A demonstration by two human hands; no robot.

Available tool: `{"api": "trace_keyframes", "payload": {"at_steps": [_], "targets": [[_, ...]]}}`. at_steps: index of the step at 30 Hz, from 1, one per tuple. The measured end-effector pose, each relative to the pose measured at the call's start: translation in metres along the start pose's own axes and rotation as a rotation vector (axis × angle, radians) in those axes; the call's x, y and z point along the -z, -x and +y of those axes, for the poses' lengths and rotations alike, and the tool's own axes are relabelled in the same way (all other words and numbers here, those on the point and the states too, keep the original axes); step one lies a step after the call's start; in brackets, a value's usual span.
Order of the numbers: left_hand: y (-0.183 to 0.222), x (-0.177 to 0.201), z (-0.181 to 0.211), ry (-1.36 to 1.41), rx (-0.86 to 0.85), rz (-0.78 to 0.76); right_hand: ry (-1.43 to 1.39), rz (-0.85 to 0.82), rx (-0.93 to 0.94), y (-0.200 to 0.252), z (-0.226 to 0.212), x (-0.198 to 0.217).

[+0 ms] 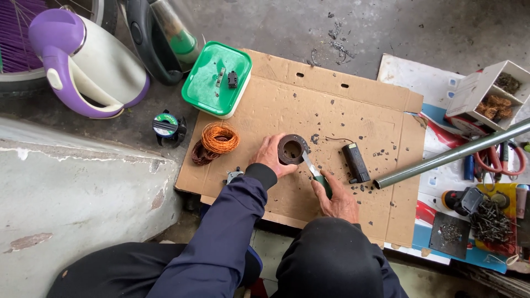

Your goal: The person is using a small hand tool to scrape and clean the surface of a metal cylinder on a cardboard workspace.

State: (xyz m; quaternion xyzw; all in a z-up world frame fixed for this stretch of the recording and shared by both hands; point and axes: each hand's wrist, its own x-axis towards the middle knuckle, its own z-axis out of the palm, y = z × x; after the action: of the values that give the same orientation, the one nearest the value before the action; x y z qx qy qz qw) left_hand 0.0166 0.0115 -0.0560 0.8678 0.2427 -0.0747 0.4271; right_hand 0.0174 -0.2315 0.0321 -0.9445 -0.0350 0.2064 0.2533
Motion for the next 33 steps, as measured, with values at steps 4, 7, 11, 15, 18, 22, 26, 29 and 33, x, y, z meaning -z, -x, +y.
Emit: {"api": "trace_keyframes", "payload": {"at_steps": [4, 7, 11, 15, 18, 22, 26, 29, 33], "targets": [[0.038, 0.015, 0.044, -0.038, 0.081, 0.061, -0.051, 0.047, -0.038, 0.009, -0.010, 0.004], [0.059, 0.016, 0.064, -0.032, 0.188, 0.068, -0.106, 0.076, -0.020, 0.008, -0.008, 0.000], [0.055, 0.011, 0.054, -0.050, 0.112, 0.011, -0.066, 0.000, -0.041, 0.009, -0.015, 0.003], [0.049, 0.003, 0.037, 0.033, 0.021, -0.088, 0.005, -0.069, -0.033, -0.008, -0.005, -0.011], [0.050, 0.000, 0.030, 0.095, -0.021, -0.068, 0.044, -0.094, -0.055, -0.010, -0.015, -0.005], [0.069, 0.021, 0.070, 0.067, 0.017, 0.005, -0.028, -0.075, -0.094, 0.002, -0.019, 0.014], [0.034, -0.003, 0.051, -0.139, 0.011, -0.009, -0.090, -0.040, -0.110, 0.007, -0.004, 0.022], [0.007, -0.006, 0.036, -0.325, -0.089, -0.042, -0.048, -0.054, -0.025, -0.002, 0.003, 0.017], [0.001, 0.004, 0.030, -0.334, -0.089, -0.123, 0.069, -0.098, 0.146, -0.004, 0.012, 0.008]]}}
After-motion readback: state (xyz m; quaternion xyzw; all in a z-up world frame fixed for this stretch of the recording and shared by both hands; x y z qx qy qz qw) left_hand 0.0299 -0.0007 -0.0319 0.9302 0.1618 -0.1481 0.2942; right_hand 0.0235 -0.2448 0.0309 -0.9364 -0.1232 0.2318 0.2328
